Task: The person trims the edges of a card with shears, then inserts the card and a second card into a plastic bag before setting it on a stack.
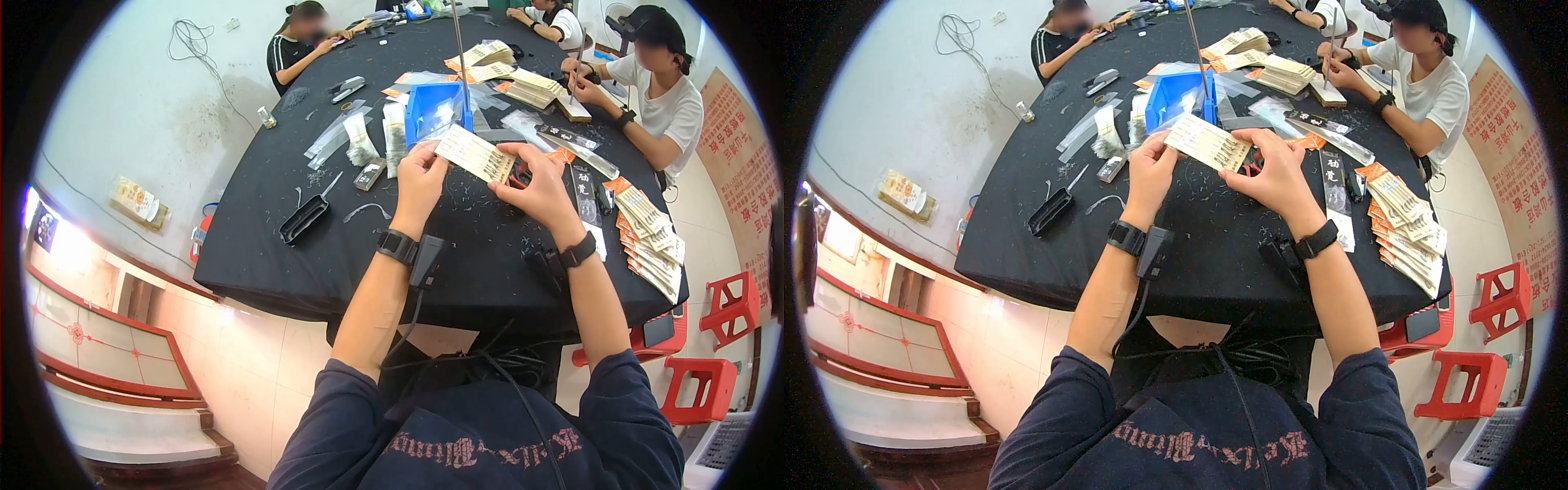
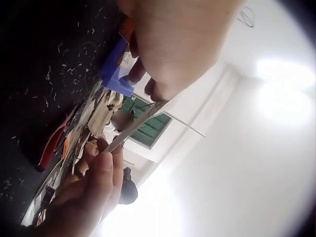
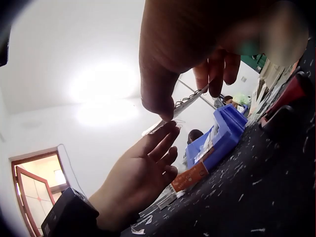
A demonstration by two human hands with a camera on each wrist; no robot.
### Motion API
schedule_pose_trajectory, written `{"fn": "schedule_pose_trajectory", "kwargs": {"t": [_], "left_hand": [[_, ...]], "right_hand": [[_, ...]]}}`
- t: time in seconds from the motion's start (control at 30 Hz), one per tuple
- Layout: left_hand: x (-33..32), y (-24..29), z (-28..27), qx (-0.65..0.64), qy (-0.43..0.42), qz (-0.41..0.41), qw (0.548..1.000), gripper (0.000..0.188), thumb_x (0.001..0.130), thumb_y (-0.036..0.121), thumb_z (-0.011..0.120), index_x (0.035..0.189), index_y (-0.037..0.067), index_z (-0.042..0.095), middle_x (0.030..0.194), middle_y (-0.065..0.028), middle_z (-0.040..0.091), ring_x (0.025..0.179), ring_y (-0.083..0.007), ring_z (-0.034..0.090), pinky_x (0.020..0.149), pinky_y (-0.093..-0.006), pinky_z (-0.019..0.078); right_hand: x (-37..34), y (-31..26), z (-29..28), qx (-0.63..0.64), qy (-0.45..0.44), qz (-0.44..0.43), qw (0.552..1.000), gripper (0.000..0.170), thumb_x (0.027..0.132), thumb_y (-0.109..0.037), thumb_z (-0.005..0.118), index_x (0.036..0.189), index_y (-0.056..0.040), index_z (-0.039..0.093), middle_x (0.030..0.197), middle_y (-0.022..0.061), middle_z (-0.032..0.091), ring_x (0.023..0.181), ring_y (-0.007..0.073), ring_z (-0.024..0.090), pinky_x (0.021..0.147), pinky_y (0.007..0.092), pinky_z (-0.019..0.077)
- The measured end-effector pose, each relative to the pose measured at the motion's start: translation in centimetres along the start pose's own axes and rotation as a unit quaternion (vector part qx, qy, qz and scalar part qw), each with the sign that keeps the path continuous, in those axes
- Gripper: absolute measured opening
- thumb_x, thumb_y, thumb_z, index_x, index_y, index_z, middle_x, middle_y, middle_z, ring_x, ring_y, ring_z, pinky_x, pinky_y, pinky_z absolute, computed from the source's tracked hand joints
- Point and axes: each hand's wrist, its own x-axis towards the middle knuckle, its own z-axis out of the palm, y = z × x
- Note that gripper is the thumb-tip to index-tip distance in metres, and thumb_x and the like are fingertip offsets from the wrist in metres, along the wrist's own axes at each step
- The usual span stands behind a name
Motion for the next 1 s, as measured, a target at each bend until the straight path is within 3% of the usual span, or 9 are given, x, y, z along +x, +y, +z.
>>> {"fn": "schedule_pose_trajectory", "kwargs": {"t": [0.1,0.2,0.3,0.4,0.6,0.9,1.0], "left_hand": [[-0.11,0.66,-0.50,0.004,-0.045,-0.023,0.999,0.032,0.096,0.019,0.048,0.112,-0.004,0.064,0.088,-0.0062,0.068,0.077,-0.0091,0.061,0.062,-0.0208,0.0425],[-0.14,1.04,-0.66,-0.105,-0.032,-0.073,0.991,0.037,0.096,0.023,0.045,0.102,-0.006,0.066,0.094,-0.0083,0.068,0.071,-0.0113,0.062,0.059,-0.0233,0.0422],[-0.13,1.01,-0.51,-0.140,-0.022,-0.103,0.985,0.047,0.098,0.033,0.037,0.103,-0.004,0.066,0.085,-0.0083,0.069,0.071,-0.0115,0.063,0.057,-0.0222,0.0391],[-0.13,1.07,-0.34,-0.077,-0.016,-0.101,0.992,0.049,0.099,0.035,0.035,0.099,-0.001,0.067,0.075,-0.0075,0.068,0.068,-0.0105,0.061,0.056,-0.0229,0.0392],[-0.01,0.57,-0.26,-0.046,-0.019,-0.099,0.994,0.047,0.099,0.035,0.036,0.096,-0.001,0.066,0.071,-0.0080,0.068,0.061,-0.0083,0.054,0.055,-0.0227,0.0385],[-0.19,0.49,-0.20,-0.031,-0.032,-0.091,0.995,0.046,0.099,0.034,0.036,0.095,0.000,0.066,0.071,-0.0087,0.067,0.061,-0.0080,0.053,0.055,-0.0226,0.0385],[-0.09,0.75,-0.57,-0.015,-0.063,-0.110,0.992,0.051,0.099,0.036,0.031,0.103,-0.001,0.066,0.087,-0.0084,0.070,0.073,-0.0124,0.061,0.063,-0.0257,0.0412]], "right_hand": [[0.01,-0.08,0.01,0.002,0.002,0.002,1.000,0.058,0.067,-0.038,0.076,0.116,-0.0109,0.062,0.109,0.0015,0.064,0.082,0.0134,0.057,0.088,0.0326,0.0274],[0.01,-0.08,-0.03,-0.001,0.005,0.000,1.000,0.058,0.067,-0.037,0.076,0.116,-0.0110,0.062,0.109,0.0017,0.064,0.082,0.0134,0.057,0.088,0.0326,0.0275],[0.03,-0.08,-0.04,-0.002,0.004,-0.004,1.000,0.058,0.067,-0.037,0.076,0.116,-0.0108,0.062,0.109,0.0017,0.064,0.082,0.0133,0.057,0.088,0.0326,0.0275],[0.02,-0.07,0.05,0.002,0.008,-0.006,1.000,0.057,0.067,-0.038,0.076,0.116,-0.0107,0.062,0.109,0.0017,0.064,0.083,0.0132,0.057,0.088,0.0325,0.0273],[0.00,-0.06,0.09,0.002,0.010,-0.009,1.000,0.058,0.067,-0.038,0.076,0.116,-0.0107,0.062,0.108,0.0015,0.064,0.082,0.0128,0.056,0.088,0.0330,0.0268],[-0.01,-0.06,0.26,0.000,0.004,-0.005,1.000,0.058,0.067,-0.039,0.076,0.115,-0.0104,0.062,0.106,0.0014,0.065,0.082,0.0125,0.056,0.089,0.0336,0.0265],[0.01,0.05,0.29,0.013,-0.005,0.009,1.000,0.056,0.070,-0.039,0.075,0.116,-0.0096,0.062,0.104,0.0021,0.066,0.083,0.0120,0.056,0.087,0.0318,0.0319]]}}
